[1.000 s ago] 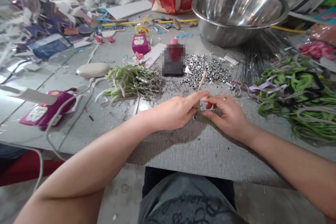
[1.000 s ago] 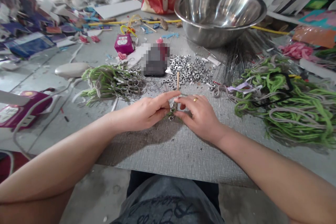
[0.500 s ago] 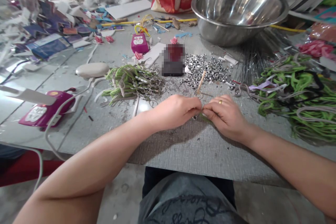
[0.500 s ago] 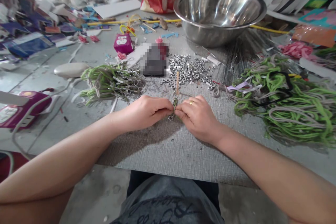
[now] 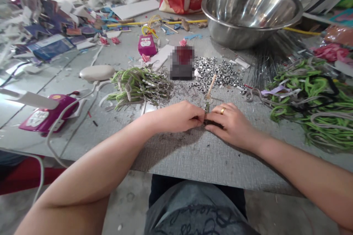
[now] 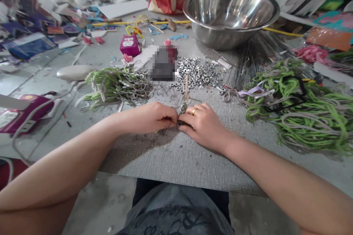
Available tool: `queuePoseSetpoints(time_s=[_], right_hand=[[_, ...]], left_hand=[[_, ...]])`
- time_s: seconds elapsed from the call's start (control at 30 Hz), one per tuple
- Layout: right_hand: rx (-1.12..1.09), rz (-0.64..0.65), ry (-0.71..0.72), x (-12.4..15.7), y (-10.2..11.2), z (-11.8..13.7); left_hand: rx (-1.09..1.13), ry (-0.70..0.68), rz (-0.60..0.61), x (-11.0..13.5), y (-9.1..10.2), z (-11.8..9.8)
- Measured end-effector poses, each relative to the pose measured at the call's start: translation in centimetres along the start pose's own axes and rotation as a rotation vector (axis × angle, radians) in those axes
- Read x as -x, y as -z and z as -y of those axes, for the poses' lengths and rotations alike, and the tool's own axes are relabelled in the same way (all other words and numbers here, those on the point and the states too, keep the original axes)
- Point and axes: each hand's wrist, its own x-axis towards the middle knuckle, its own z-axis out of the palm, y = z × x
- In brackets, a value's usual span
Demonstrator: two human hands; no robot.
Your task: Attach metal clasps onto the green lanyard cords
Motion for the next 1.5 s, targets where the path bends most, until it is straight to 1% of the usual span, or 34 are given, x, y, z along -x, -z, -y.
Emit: queuePoseSetpoints(time_s=[0.23,0.63,0.73,0.87,1.03,1.1,1.27,1.37,1.5], right_hand=[[0.007,-0.006,0.003,0.07,-0.12,0.06],[0.075,0.029,0.006,0.05,0.13,0.18],[0.012,0.029,-0.011,0.02,0.15,0.05],[-0.116,-0.006,-0.053,0.09,0.33,-0.21],[-0.188,0.008,-0.129,0.08,0.71,-0.25],[-0.198,0.015,-0.133,0.04,0.76,-0.22],[-0.143,-0.012,-0.088,0.13,0.45,-0.25],[-0.055,-0.050,-0.052,0.27,0.17,-0.13],[0.035,-0.056,-0.018,0.33,-0.01,0.20]], left_hand=[[-0.018,0.029,0.006,-0.22,-0.10,0.04],[-0.035,0.062,0.004,-0.39,-0.19,-0.03],[-0.026,0.067,-0.013,-0.42,-0.25,-0.03],[0.010,0.073,-0.055,-0.45,-0.38,0.15],[0.044,0.088,-0.088,-0.53,-0.52,0.25],[0.047,0.104,-0.102,-0.57,-0.56,0.19],[0.037,0.126,-0.105,-0.59,-0.53,0.14],[0.040,0.104,-0.077,-0.55,-0.49,0.24],[0.066,0.104,-0.080,-0.54,-0.40,0.27]])
